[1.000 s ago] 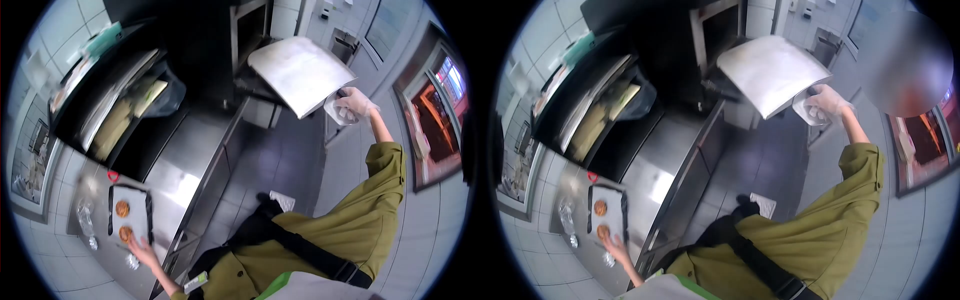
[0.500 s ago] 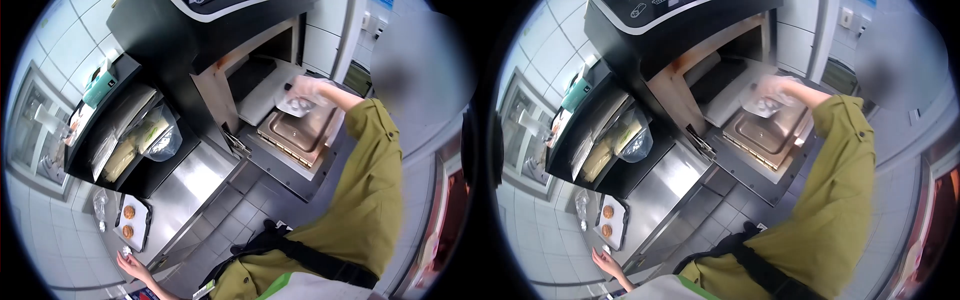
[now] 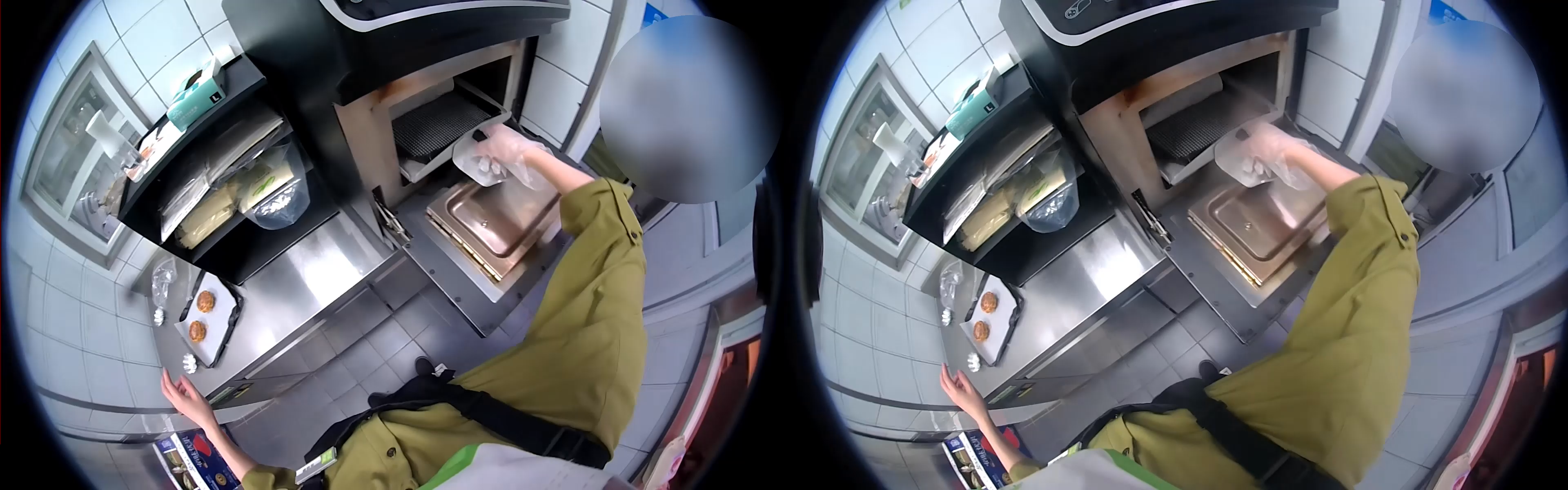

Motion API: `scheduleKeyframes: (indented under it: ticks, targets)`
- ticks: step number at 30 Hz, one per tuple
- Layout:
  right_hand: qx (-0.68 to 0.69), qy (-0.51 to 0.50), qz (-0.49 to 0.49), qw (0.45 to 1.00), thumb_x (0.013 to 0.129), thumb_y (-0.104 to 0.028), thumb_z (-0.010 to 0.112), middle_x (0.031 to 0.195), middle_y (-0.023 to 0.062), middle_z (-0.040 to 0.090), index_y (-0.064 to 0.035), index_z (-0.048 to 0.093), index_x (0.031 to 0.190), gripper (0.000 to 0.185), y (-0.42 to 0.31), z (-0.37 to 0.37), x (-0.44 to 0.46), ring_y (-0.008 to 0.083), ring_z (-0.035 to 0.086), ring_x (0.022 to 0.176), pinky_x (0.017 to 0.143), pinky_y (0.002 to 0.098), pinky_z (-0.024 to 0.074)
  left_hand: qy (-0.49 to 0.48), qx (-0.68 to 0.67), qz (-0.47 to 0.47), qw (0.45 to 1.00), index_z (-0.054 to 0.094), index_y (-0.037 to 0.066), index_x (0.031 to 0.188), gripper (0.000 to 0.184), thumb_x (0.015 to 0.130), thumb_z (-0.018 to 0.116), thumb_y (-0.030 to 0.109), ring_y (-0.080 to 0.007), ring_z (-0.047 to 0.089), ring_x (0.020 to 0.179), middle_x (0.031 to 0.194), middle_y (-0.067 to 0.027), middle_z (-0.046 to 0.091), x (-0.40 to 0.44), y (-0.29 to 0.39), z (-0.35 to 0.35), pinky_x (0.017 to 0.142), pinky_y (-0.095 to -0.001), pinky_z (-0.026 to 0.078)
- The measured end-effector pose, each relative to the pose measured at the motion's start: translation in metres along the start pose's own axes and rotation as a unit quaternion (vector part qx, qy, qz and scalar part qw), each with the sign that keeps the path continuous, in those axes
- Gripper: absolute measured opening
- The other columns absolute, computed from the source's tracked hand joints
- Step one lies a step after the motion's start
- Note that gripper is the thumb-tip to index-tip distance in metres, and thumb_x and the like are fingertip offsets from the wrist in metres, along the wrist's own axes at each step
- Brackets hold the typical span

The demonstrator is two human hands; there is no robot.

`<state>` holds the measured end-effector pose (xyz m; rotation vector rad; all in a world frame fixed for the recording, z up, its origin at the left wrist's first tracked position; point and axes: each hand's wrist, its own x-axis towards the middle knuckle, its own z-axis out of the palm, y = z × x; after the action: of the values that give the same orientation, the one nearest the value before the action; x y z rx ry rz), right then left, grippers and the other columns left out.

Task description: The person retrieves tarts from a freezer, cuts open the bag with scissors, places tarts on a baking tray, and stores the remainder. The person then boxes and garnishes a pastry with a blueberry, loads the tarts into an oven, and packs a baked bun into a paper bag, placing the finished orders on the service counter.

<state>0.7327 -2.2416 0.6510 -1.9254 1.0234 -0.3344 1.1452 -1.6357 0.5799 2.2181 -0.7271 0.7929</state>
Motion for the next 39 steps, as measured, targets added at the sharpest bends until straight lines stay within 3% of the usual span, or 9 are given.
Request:
scheduleKeyframes:
  ticks: [7, 11, 16, 21, 22, 27, 33, 35, 39]
  targets:
    - [0.018, 0.070, 0.114, 0.991, 0.071, -0.010, 0.058, 0.067, 0.0023, 0.055, -0.0032, 0.054, 0.110, 0.040, -0.008, 0.000, -0.167, 0.0078, 0.049, 0.053, 0.047, 0.0224, 0.0405, -0.033, -0.104, 0.010, 0.994, 0.044, 0.006, 0.124, 0.038, 0.087, 0.050, 0.008, -0.0153, 0.054, 0.080, 0.119, -0.0131, 0.042, 0.021, 0.008, 0.063, 0.067, -0.0262, 0.045]
    - [0.000, 0.124, 0.160, 0.979, 0.074, -0.012, 0.057, 0.071, 0.0020, 0.056, -0.0023, 0.055, 0.103, 0.031, -0.019, 0.030, -0.255, 0.0069, 0.050, 0.056, 0.047, 0.0211, 0.0391, -0.222, -0.129, 0.031, 0.966, 0.047, 0.007, 0.121, 0.036, 0.085, 0.051, 0.008, -0.0163, 0.055, 0.082, 0.114, -0.0120, 0.047, 0.024, -0.017, 0.094, 0.067, -0.0265, 0.045]
    - [-0.022, 0.181, 0.271, 0.945, 0.073, -0.014, 0.057, 0.063, 0.0023, 0.057, -0.0024, 0.057, 0.095, 0.025, -0.091, 0.111, -0.346, 0.0091, 0.050, 0.048, 0.042, 0.0218, 0.0374, -0.270, -0.098, 0.086, 0.954, 0.050, 0.005, 0.115, 0.033, 0.082, 0.054, 0.009, -0.0198, 0.055, 0.084, 0.115, -0.0113, 0.046, 0.014, -0.054, 0.096, 0.072, -0.0307, 0.045]
    - [0.007, 0.172, 0.199, 0.965, 0.073, -0.013, 0.056, 0.078, 0.0038, 0.060, -0.0006, 0.057, 0.097, 0.028, -0.125, 0.204, -0.396, 0.0077, 0.054, 0.068, 0.061, 0.0221, 0.0432, -0.303, -0.088, 0.034, 0.948, 0.053, 0.005, 0.110, 0.028, 0.082, 0.054, 0.012, -0.0277, 0.055, 0.091, 0.114, -0.0151, 0.049, 0.002, -0.139, 0.060, 0.077, -0.0325, 0.044]
    - [0.053, 0.153, 0.250, 0.955, 0.072, -0.011, 0.056, 0.084, 0.0042, 0.060, 0.0009, 0.057, 0.098, 0.028, -0.131, 0.222, -0.395, 0.0073, 0.054, 0.078, 0.071, 0.0229, 0.0424, -0.301, -0.076, 0.039, 0.950, 0.054, 0.005, 0.109, 0.028, 0.082, 0.054, 0.012, -0.0270, 0.056, 0.090, 0.112, -0.0153, 0.050, -0.003, -0.157, 0.053, 0.076, -0.0326, 0.045]
    - [0.090, 0.042, 0.219, 0.971, 0.073, -0.010, 0.056, 0.069, 0.0022, 0.058, 0.0003, 0.056, 0.093, 0.022, -0.163, 0.308, -0.363, 0.0072, 0.053, 0.056, 0.051, 0.0198, 0.0410, -0.290, -0.107, -0.031, 0.951, 0.056, 0.002, 0.104, 0.025, 0.081, 0.055, 0.011, -0.0208, 0.059, 0.078, 0.099, -0.0141, 0.056, -0.012, -0.220, 0.014, 0.069, -0.0306, 0.047]
    - [0.148, -0.084, 0.204, 0.964, 0.075, -0.014, 0.058, 0.064, 0.0046, 0.057, -0.0004, 0.055, 0.090, 0.021, -0.130, 0.396, -0.240, 0.0089, 0.051, 0.049, 0.044, 0.0217, 0.0385, -0.286, -0.166, -0.187, 0.925, 0.059, 0.002, 0.103, 0.026, 0.082, 0.056, 0.017, -0.0185, 0.060, 0.082, 0.094, -0.0120, 0.062, -0.006, -0.249, 0.024, 0.072, -0.0284, 0.047]
    - [0.074, -0.035, 0.090, 0.993, 0.075, -0.015, 0.057, 0.064, 0.0044, 0.057, -0.0004, 0.055, 0.089, 0.020, -0.090, 0.425, -0.177, 0.0086, 0.050, 0.048, 0.043, 0.0219, 0.0379, -0.267, -0.188, -0.211, 0.921, 0.061, 0.001, 0.099, 0.024, 0.082, 0.056, 0.017, -0.0174, 0.061, 0.080, 0.087, -0.0118, 0.064, -0.004, -0.270, 0.049, 0.072, -0.0278, 0.046]
    - [0.084, -0.024, 0.152, 0.984, 0.072, -0.015, 0.060, 0.062, 0.0022, 0.057, -0.0039, 0.056, 0.083, 0.016, -0.095, 0.456, -0.067, 0.0077, 0.045, 0.042, 0.039, 0.0221, 0.0340, -0.242, -0.164, -0.239, 0.926, 0.061, 0.001, 0.097, 0.026, 0.079, 0.057, 0.019, -0.0196, 0.062, 0.079, 0.085, -0.0140, 0.064, 0.030, -0.274, 0.086, 0.072, -0.0281, 0.046]
